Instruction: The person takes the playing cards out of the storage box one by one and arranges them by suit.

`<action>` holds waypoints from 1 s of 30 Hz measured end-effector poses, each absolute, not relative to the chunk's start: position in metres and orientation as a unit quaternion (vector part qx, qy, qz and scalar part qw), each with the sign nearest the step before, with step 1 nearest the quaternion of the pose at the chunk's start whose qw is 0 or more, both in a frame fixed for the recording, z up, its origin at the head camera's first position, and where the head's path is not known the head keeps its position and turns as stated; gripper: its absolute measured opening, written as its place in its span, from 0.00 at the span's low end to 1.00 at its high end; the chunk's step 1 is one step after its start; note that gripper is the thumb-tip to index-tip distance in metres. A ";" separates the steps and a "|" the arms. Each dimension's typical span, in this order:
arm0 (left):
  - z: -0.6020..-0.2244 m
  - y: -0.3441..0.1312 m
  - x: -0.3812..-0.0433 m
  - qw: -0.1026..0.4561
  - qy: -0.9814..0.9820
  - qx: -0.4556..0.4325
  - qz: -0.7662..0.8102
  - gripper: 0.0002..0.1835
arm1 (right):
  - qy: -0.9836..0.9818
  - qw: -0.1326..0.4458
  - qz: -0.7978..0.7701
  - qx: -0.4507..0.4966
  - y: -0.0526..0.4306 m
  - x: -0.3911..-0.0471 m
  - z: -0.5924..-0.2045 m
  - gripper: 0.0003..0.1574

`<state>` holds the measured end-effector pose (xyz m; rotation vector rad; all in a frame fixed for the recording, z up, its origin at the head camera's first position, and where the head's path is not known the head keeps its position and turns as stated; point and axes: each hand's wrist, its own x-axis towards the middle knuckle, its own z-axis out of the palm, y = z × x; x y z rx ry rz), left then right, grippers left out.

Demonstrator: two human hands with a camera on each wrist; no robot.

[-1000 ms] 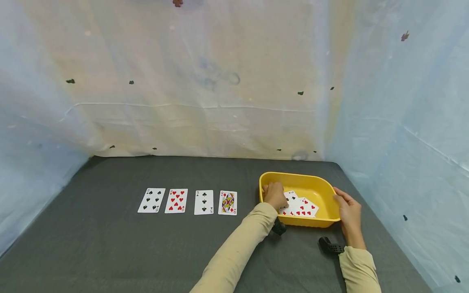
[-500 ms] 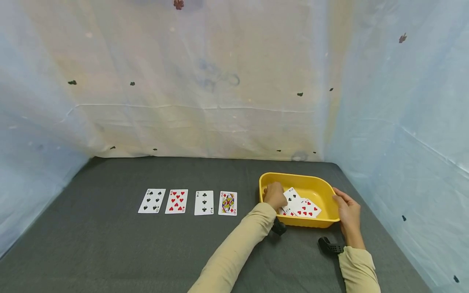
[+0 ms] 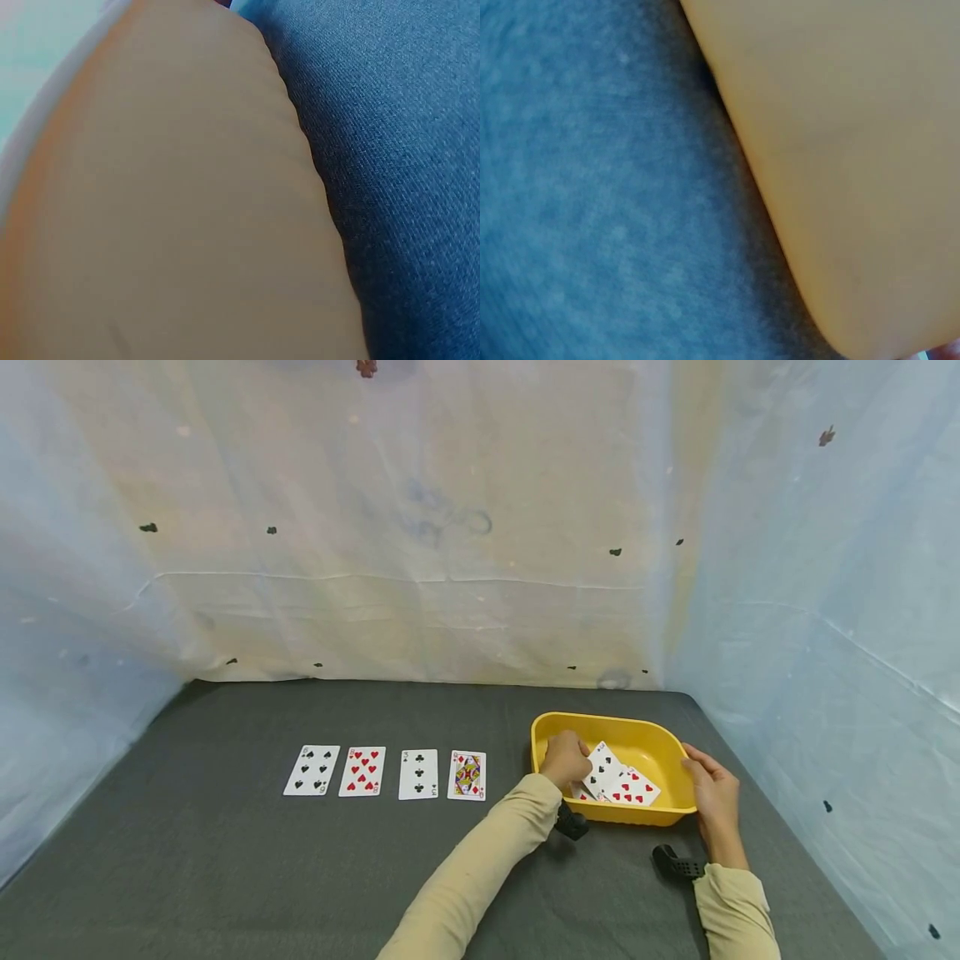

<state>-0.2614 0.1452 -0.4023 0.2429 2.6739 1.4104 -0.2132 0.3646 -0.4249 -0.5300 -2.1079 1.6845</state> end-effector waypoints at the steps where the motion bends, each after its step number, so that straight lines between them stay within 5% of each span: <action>1: -0.402 0.145 -0.261 0.056 0.877 0.082 0.469 0.07 | -0.755 0.194 0.598 -0.188 0.365 -0.213 -0.425 0.25; 30: -0.372 0.091 -0.254 0.157 0.759 0.152 0.613 0.09 | -0.767 0.189 0.585 -0.184 0.363 -0.219 -0.425 0.27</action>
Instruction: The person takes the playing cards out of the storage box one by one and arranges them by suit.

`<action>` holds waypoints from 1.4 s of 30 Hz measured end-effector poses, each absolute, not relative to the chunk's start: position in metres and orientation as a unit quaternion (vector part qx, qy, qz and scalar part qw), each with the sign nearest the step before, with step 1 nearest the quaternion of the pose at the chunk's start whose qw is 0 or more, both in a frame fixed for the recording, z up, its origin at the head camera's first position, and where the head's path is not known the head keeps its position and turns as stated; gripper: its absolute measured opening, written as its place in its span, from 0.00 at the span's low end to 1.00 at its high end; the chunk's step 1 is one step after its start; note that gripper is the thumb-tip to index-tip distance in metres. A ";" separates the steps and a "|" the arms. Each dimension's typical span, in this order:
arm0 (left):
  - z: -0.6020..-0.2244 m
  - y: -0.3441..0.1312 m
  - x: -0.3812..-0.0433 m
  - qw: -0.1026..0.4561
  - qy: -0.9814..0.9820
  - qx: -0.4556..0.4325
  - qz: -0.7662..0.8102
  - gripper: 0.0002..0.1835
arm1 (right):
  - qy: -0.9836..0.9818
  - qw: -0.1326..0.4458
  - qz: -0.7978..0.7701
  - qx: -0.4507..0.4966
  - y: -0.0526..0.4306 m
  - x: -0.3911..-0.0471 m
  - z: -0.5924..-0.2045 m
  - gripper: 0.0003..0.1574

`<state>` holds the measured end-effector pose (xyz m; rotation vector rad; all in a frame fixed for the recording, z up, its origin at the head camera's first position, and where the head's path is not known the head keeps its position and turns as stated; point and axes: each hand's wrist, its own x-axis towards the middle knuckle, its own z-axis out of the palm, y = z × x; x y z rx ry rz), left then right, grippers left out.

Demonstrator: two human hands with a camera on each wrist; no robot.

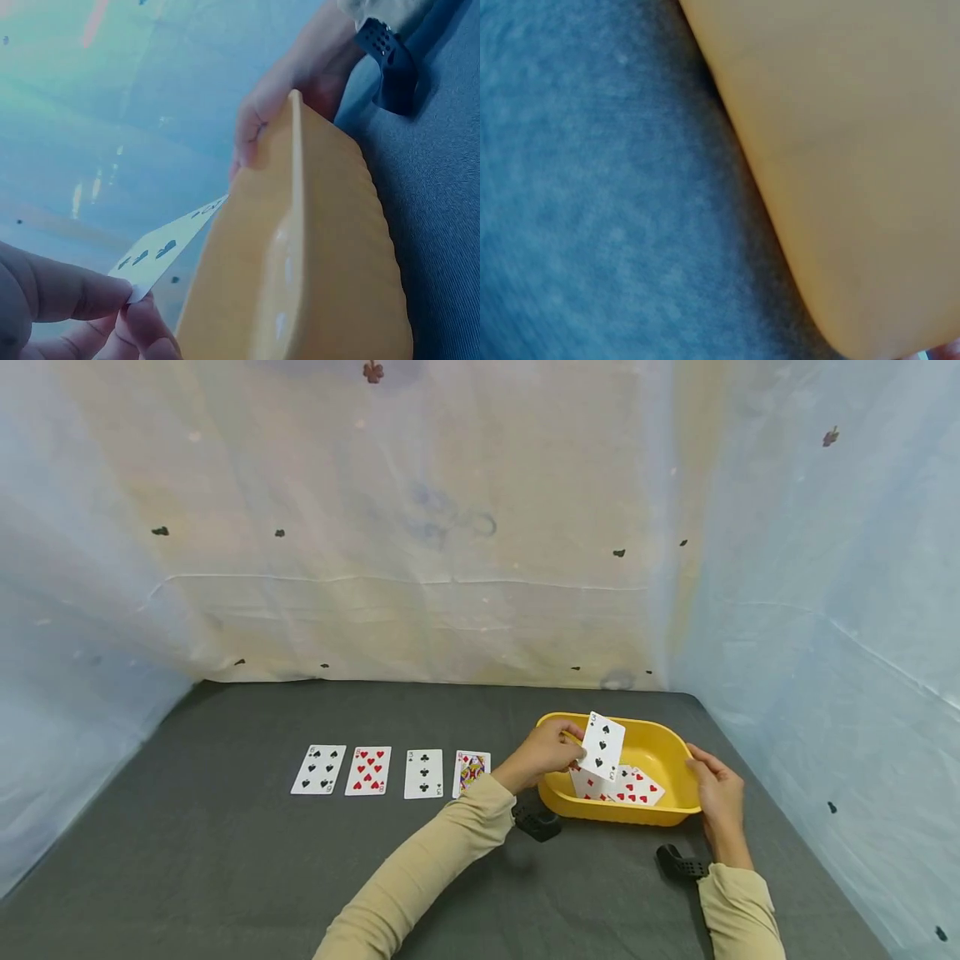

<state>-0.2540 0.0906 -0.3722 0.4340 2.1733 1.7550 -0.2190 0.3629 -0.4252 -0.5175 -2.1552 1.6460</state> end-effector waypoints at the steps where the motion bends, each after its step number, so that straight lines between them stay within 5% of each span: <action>1: -0.372 0.086 -0.253 0.157 0.757 0.155 0.615 0.09 | -0.767 0.189 0.585 -0.185 0.363 -0.219 -0.425 0.27; 42: -0.368 -0.131 -0.193 0.051 0.747 0.164 0.643 0.19 | -0.754 0.181 0.599 -0.202 0.373 -0.218 -0.423 0.27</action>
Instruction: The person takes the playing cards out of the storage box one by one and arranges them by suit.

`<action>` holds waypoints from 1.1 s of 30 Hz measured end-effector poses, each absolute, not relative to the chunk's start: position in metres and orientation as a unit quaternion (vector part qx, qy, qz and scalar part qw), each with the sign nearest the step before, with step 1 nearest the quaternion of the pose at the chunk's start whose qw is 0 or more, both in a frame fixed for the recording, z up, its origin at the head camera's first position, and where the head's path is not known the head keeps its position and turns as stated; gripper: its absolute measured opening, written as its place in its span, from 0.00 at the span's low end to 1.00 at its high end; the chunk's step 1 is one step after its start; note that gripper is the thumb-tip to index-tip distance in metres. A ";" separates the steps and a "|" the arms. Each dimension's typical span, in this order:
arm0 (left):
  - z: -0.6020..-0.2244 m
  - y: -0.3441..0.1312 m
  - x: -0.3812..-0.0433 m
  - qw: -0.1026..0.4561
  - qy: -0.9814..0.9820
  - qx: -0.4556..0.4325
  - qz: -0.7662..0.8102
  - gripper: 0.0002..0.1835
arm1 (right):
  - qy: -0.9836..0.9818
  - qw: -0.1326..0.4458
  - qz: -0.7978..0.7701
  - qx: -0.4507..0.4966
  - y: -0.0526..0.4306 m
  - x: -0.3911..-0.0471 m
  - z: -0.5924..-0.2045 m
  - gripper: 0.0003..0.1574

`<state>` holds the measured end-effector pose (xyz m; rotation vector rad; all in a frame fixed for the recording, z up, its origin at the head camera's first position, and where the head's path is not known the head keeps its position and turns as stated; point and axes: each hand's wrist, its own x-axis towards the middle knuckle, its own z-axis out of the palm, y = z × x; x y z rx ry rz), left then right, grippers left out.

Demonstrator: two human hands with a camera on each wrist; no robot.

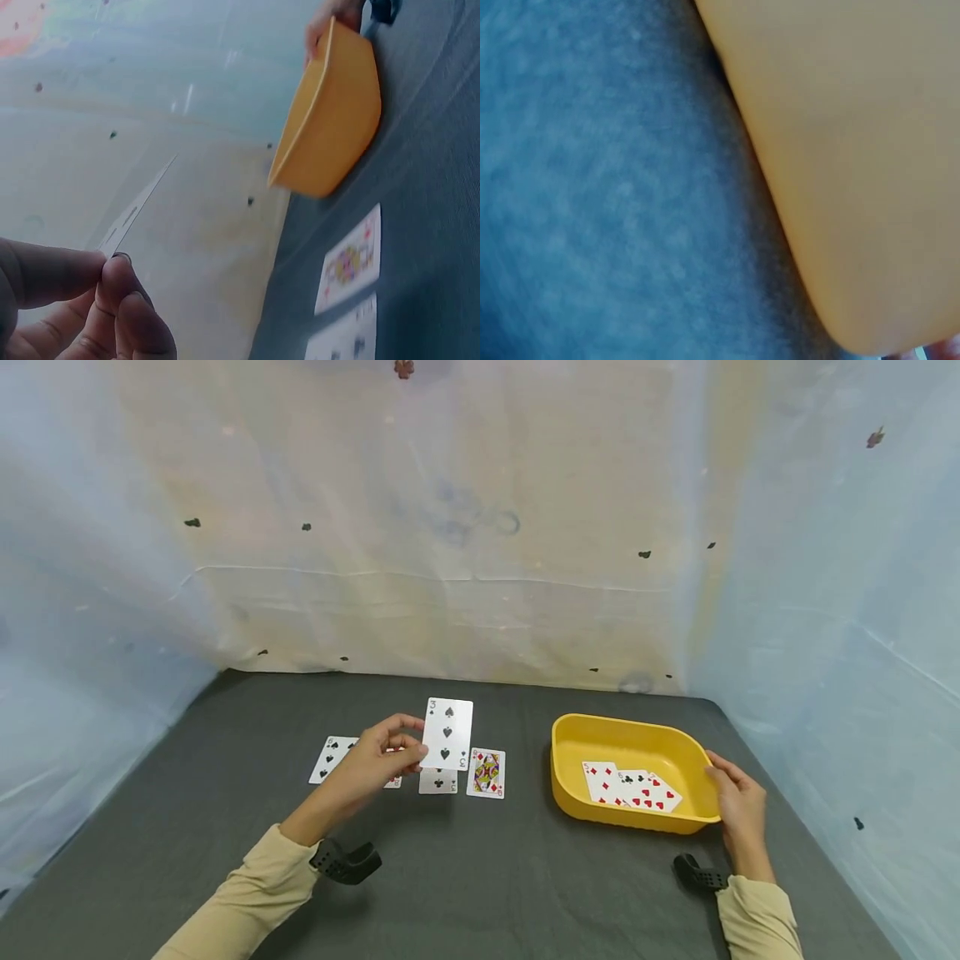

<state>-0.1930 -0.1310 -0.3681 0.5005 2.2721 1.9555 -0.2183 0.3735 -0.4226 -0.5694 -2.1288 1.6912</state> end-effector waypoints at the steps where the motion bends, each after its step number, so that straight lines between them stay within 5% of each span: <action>1: -0.369 -0.136 -0.192 0.051 0.747 0.161 0.643 0.19 | -0.755 0.181 0.597 -0.202 0.373 -0.218 -0.423 0.27; 13: -0.379 -0.206 -0.171 0.041 0.770 0.107 0.628 0.23 | -0.762 0.186 0.589 -0.195 0.373 -0.218 -0.420 0.26; 33: -0.410 -0.263 -0.154 0.109 0.795 0.048 0.595 0.28 | -0.790 0.185 0.555 -0.184 0.368 -0.233 -0.418 0.25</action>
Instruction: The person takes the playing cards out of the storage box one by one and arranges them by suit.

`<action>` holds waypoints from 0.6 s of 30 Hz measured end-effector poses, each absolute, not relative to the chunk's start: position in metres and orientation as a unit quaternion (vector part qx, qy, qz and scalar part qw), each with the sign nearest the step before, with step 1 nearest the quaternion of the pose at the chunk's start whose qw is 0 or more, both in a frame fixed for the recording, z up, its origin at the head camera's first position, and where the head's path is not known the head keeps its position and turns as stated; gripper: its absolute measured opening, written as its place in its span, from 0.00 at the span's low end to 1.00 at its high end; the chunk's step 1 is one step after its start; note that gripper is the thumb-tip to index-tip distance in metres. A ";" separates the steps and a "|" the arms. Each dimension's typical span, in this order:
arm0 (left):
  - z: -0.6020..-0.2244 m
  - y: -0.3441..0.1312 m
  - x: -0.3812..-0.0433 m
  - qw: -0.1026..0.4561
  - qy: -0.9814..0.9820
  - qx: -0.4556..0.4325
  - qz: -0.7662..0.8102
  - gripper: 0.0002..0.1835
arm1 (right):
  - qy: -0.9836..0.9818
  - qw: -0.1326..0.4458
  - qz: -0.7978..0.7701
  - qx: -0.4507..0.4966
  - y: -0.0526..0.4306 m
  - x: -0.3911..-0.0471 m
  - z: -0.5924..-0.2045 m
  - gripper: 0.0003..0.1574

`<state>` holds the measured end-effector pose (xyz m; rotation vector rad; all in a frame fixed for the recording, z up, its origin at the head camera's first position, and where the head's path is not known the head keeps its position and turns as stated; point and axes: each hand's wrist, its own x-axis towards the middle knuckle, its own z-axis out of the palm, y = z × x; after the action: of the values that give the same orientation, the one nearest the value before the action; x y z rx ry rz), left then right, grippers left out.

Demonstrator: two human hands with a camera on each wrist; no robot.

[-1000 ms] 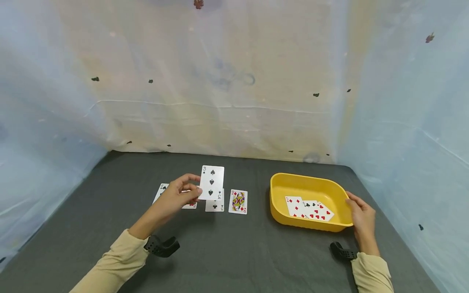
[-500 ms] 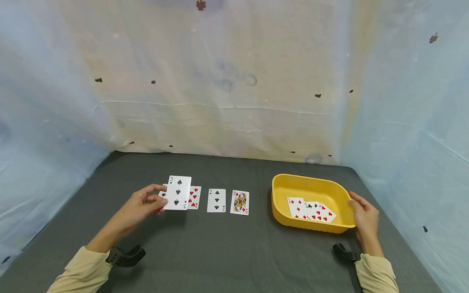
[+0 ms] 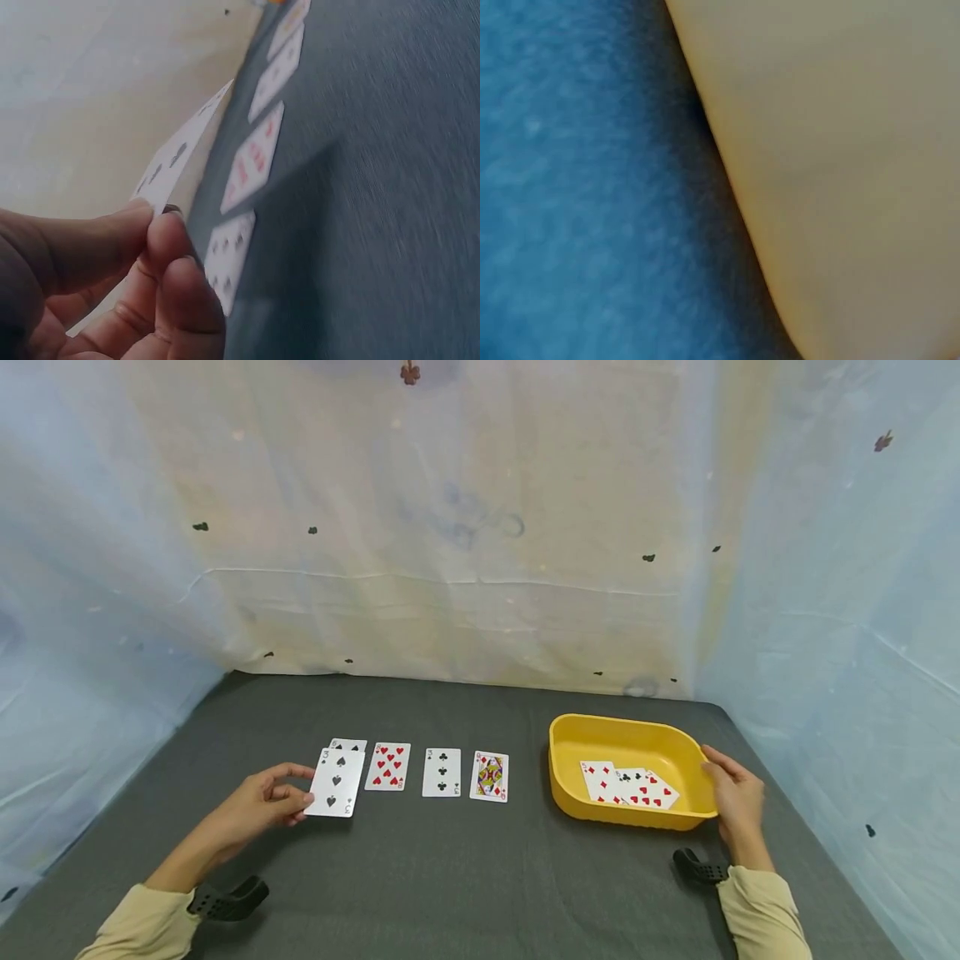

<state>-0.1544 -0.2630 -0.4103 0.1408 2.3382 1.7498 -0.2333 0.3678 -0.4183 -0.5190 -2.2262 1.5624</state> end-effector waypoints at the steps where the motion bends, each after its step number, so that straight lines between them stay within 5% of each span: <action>1: -0.413 -0.266 -0.154 0.114 0.796 0.047 0.592 0.28 | -0.792 0.185 0.552 -0.183 0.367 -0.235 -0.419 0.25; 18: -0.429 -0.284 -0.141 0.157 0.808 0.033 0.567 0.22 | -0.793 0.192 0.546 -0.192 0.363 -0.241 -0.422 0.25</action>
<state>-0.1413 -0.2841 -0.4292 0.0942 2.3125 1.6215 -0.2408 0.3630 -0.4215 -0.5393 -2.2259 1.5319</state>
